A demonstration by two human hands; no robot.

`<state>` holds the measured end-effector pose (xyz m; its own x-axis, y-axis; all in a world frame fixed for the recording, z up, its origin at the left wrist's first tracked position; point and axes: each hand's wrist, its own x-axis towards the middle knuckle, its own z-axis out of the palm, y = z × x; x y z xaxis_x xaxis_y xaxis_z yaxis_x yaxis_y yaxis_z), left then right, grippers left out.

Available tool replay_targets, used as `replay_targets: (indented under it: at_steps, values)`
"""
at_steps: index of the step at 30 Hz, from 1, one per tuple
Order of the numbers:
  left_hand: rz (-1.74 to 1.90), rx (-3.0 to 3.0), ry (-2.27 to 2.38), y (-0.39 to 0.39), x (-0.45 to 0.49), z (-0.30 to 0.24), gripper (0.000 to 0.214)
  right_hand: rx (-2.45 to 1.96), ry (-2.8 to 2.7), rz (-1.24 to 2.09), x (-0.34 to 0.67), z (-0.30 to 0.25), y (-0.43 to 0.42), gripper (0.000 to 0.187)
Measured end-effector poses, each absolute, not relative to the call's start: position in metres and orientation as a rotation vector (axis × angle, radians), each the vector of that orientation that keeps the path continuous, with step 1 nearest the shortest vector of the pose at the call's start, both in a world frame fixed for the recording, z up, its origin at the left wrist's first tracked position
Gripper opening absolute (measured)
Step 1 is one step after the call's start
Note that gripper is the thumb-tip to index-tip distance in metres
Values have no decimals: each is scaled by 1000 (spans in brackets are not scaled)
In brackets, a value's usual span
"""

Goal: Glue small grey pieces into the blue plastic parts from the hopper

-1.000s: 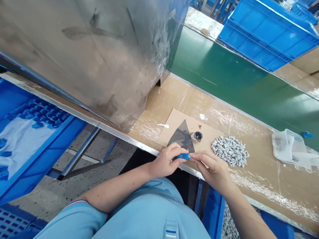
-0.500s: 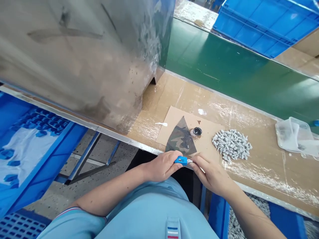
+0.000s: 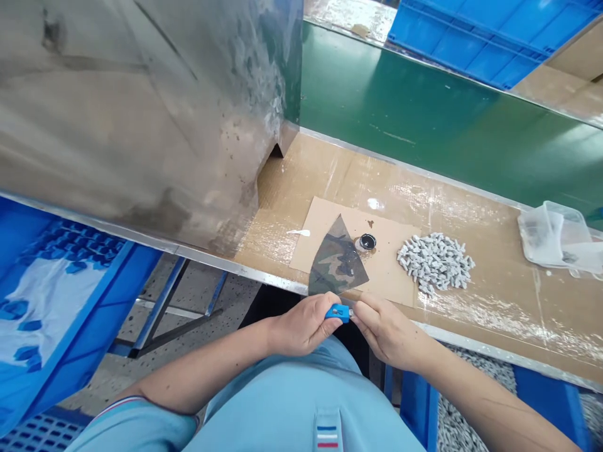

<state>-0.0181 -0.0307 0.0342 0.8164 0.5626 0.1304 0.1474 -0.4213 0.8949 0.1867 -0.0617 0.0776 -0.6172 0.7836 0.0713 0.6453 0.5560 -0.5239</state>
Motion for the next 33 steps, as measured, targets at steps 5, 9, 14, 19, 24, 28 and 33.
replay_targets:
  at_steps: [5, 9, 14, 19, 24, 28, 33]
  values:
    - [516, 1978, 539, -34, -16, 30, 32, -1135, -2442, 670, 185, 71, -63, 31]
    - [481, 1985, 552, -32, -15, 31, 30, -1144, -2400, 714, 187, 65, -63, 32]
    - [422, 1898, 571, -23, -18, 39, 33, -1251, -2394, 846, 190, 72, -57, 30]
    - [338, 1694, 595, -22, -20, 42, 33, -1184, -2444, 759, 189, 72, -55, 30]
    - [410, 1749, 670, -31, -18, 34, 28, -1177, -2380, 704, 184, 60, -59, 28]
    - [517, 1963, 674, -37, -15, 25, 28, -1153, -2265, 820, 179, 59, -62, 29]
    - [549, 2130, 685, -36, -14, 19, 32, -1174, -2251, 816, 179, 58, -60, 27]
